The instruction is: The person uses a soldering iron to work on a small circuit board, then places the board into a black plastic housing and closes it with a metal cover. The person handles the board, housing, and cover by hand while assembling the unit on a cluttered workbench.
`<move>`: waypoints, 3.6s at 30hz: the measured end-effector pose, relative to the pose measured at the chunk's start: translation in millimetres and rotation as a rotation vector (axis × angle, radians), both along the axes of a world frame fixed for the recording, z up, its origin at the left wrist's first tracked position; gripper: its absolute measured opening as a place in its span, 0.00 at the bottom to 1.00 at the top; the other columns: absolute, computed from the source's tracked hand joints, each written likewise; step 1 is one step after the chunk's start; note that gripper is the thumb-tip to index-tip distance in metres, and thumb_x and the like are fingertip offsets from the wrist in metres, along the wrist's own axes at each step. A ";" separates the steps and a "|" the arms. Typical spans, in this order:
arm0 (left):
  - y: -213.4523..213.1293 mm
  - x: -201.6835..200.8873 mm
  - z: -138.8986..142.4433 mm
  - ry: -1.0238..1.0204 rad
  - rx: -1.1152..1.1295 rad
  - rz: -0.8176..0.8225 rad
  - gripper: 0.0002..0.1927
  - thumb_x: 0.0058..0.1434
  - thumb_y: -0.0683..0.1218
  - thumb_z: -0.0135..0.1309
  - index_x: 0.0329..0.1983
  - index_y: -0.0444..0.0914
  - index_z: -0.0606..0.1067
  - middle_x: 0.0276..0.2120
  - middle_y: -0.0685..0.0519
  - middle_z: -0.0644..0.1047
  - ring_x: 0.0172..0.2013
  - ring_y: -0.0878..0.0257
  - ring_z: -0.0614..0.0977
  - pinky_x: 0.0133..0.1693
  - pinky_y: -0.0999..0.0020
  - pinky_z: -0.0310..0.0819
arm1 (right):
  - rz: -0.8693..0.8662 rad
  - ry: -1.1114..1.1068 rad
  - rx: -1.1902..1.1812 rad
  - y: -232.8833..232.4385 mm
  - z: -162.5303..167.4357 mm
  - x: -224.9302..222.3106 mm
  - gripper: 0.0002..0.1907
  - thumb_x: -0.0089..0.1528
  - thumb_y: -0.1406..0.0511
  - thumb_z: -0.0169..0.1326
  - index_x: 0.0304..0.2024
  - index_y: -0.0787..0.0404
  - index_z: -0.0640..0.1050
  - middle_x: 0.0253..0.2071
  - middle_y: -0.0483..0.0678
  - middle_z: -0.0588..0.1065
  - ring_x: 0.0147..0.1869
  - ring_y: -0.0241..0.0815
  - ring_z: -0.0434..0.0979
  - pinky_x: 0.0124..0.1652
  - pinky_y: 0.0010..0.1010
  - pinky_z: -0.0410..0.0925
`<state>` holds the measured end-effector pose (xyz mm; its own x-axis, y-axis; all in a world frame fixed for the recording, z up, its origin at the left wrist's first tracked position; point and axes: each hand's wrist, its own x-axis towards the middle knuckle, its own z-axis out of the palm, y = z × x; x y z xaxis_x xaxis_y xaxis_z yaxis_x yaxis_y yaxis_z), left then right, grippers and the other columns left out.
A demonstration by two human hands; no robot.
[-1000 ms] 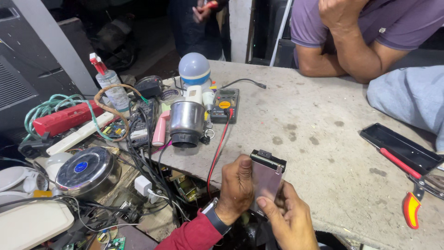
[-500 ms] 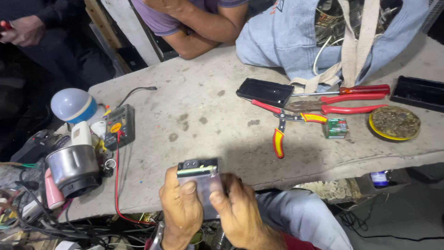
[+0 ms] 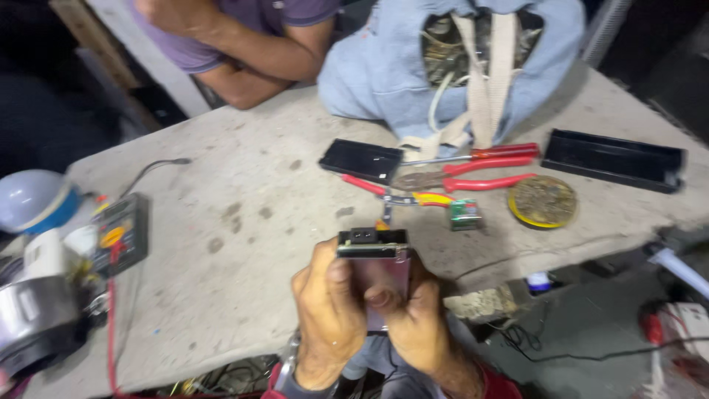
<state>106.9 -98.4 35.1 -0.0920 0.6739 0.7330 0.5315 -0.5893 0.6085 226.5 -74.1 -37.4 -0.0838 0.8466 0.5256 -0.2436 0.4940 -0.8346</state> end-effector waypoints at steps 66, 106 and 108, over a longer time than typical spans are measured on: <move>-46.2 -81.1 -6.9 0.277 -0.096 0.605 0.41 0.54 0.45 0.68 0.68 0.30 0.62 0.62 0.37 0.68 0.57 0.42 0.70 0.59 0.50 0.67 | -0.237 -0.193 0.282 -2.0 35.9 103.9 0.19 0.74 0.61 0.58 0.56 0.70 0.69 0.45 0.52 0.78 0.43 0.38 0.80 0.48 0.25 0.75; -108.8 -108.4 -5.9 -0.464 -0.179 -0.337 0.29 0.50 0.54 0.75 0.45 0.31 0.77 0.49 0.42 0.81 0.52 0.60 0.84 0.61 0.65 0.78 | 0.426 -1.000 0.062 37.4 14.1 4.0 0.32 0.62 0.51 0.51 0.68 0.52 0.73 0.67 0.46 0.73 0.71 0.37 0.70 0.65 0.31 0.59; -106.1 -110.3 -5.2 -0.369 -0.124 -0.335 0.28 0.51 0.54 0.75 0.43 0.31 0.77 0.49 0.42 0.82 0.51 0.60 0.83 0.60 0.66 0.79 | 0.603 -0.893 -0.346 52.9 6.6 5.1 0.35 0.62 0.53 0.51 0.71 0.55 0.70 0.69 0.47 0.69 0.75 0.38 0.64 0.69 0.31 0.53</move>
